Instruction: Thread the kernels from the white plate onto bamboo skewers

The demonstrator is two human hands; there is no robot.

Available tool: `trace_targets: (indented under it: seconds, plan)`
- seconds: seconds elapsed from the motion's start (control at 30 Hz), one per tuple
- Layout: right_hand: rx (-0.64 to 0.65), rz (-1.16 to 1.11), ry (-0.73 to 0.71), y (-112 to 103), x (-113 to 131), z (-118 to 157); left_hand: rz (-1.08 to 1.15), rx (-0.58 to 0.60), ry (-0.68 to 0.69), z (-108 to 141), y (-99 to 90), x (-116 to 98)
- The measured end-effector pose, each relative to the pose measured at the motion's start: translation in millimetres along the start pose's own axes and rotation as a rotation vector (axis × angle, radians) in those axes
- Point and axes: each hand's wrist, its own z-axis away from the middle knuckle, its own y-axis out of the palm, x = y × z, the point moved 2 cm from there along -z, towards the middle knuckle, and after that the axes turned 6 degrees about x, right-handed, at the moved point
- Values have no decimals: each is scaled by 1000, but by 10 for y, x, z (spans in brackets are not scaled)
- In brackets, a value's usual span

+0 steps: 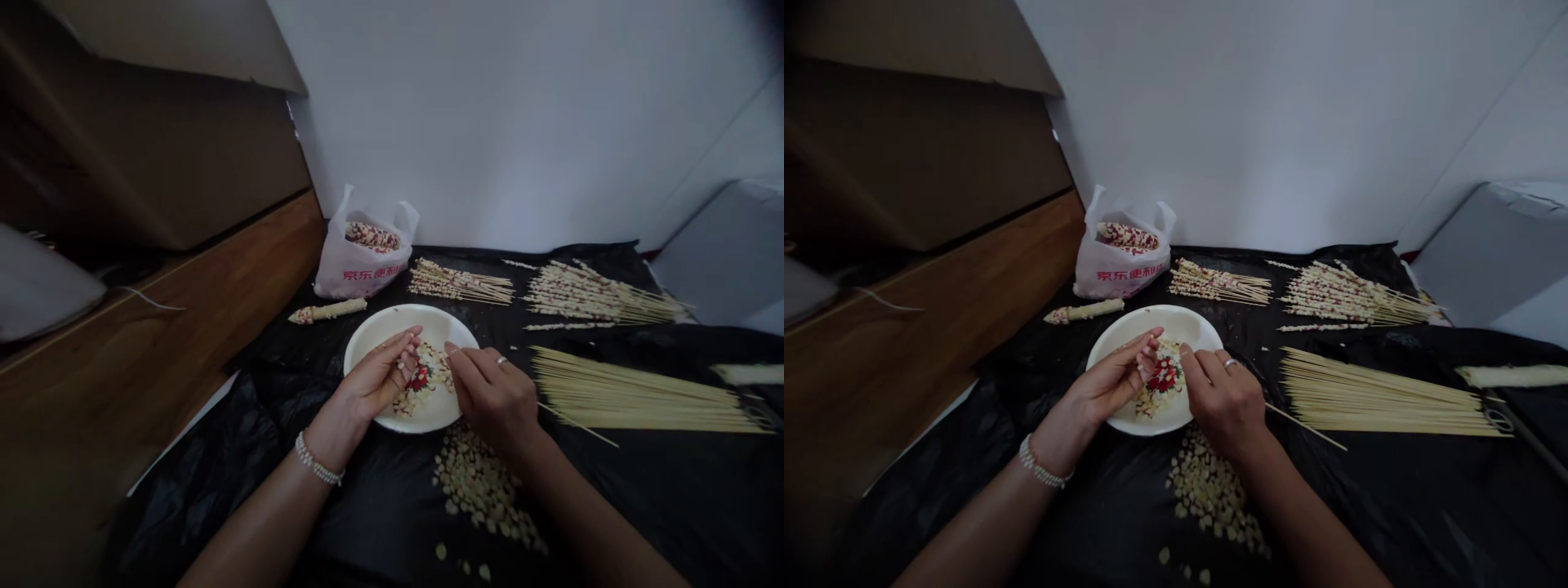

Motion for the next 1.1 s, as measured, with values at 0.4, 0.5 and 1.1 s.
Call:
trace_targets:
  seconds: [0.4,0.5,1.1]
  plan:
    - [-54,0,-22,-120,23,-35,-93,47,31,-49,-101,48]
    - [-48,-3,-42,-109,47,-32,-116,45,23,-37,-74,55]
    - [68,-2,43,7,127,17,-311,40,126,12,-17,59]
